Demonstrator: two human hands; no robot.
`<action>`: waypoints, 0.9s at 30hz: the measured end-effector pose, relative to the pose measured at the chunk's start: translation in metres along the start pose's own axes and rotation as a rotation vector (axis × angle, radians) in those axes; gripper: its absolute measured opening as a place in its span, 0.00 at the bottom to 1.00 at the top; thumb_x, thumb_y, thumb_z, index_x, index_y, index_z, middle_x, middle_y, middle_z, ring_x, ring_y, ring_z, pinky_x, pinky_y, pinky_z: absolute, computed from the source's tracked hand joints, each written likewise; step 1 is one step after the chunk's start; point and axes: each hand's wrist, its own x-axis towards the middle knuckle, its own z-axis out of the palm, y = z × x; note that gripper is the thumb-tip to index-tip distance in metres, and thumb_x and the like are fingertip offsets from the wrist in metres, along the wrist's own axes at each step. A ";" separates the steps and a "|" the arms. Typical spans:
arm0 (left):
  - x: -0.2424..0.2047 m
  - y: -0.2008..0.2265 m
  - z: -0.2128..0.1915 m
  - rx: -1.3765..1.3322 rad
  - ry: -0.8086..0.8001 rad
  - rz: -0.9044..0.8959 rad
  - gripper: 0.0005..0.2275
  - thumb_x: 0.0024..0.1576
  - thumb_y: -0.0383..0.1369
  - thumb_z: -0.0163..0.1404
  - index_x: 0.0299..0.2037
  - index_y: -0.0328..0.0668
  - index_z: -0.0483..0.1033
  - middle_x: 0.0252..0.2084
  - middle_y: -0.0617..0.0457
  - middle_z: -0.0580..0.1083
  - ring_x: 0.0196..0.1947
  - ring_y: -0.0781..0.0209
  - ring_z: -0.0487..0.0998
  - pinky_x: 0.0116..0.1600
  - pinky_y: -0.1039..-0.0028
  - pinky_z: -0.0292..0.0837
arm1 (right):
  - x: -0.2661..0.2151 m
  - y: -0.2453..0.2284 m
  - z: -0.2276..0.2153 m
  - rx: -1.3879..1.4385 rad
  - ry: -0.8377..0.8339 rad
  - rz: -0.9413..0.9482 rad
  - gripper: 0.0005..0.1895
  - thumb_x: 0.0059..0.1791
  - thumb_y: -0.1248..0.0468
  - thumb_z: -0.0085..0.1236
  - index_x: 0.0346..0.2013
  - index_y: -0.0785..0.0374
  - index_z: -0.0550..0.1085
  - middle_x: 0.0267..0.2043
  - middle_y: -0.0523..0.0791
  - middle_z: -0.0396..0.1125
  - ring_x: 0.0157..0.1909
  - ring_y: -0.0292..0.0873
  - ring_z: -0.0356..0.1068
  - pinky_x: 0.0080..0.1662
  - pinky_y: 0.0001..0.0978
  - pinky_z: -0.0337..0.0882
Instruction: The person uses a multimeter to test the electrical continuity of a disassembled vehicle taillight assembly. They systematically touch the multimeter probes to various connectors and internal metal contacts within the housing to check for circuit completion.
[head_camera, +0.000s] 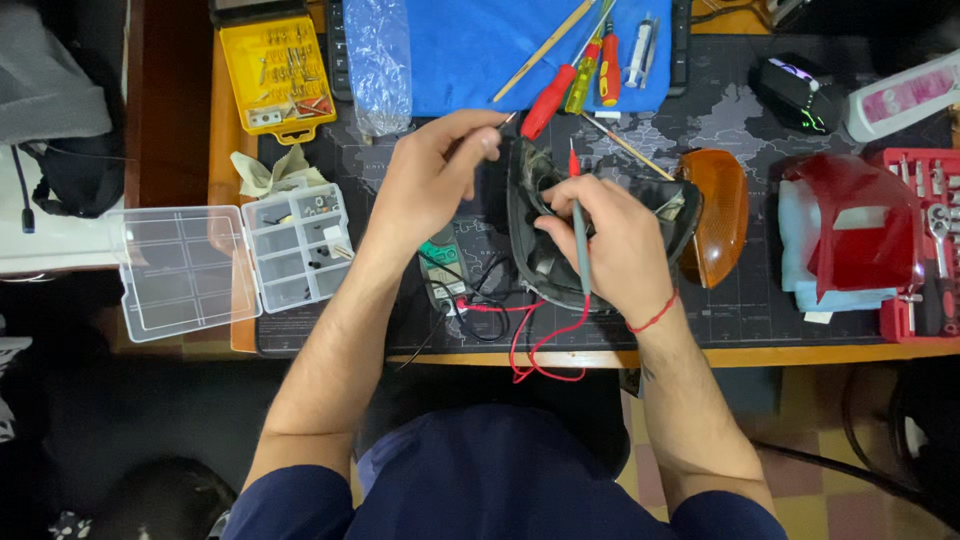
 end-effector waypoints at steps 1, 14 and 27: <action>-0.001 0.001 0.001 0.122 0.044 0.042 0.13 0.72 0.31 0.56 0.62 0.33 0.81 0.45 0.36 0.84 0.26 0.61 0.84 0.30 0.72 0.82 | -0.001 -0.001 0.002 0.061 0.001 0.059 0.11 0.54 0.70 0.74 0.44 0.59 0.77 0.41 0.48 0.80 0.41 0.55 0.81 0.46 0.41 0.79; 0.000 -0.010 0.026 0.210 0.004 0.146 0.10 0.70 0.26 0.54 0.59 0.35 0.82 0.46 0.38 0.81 0.38 0.44 0.89 0.39 0.63 0.86 | -0.004 -0.005 -0.011 0.302 0.064 0.209 0.10 0.59 0.71 0.68 0.44 0.64 0.72 0.47 0.55 0.81 0.43 0.51 0.82 0.45 0.38 0.79; -0.001 -0.006 0.019 0.109 -0.064 -0.024 0.14 0.68 0.25 0.48 0.61 0.34 0.80 0.49 0.34 0.80 0.36 0.47 0.88 0.39 0.59 0.85 | -0.006 -0.005 -0.012 0.328 0.052 0.181 0.10 0.58 0.72 0.69 0.43 0.67 0.72 0.47 0.58 0.80 0.45 0.55 0.83 0.46 0.39 0.79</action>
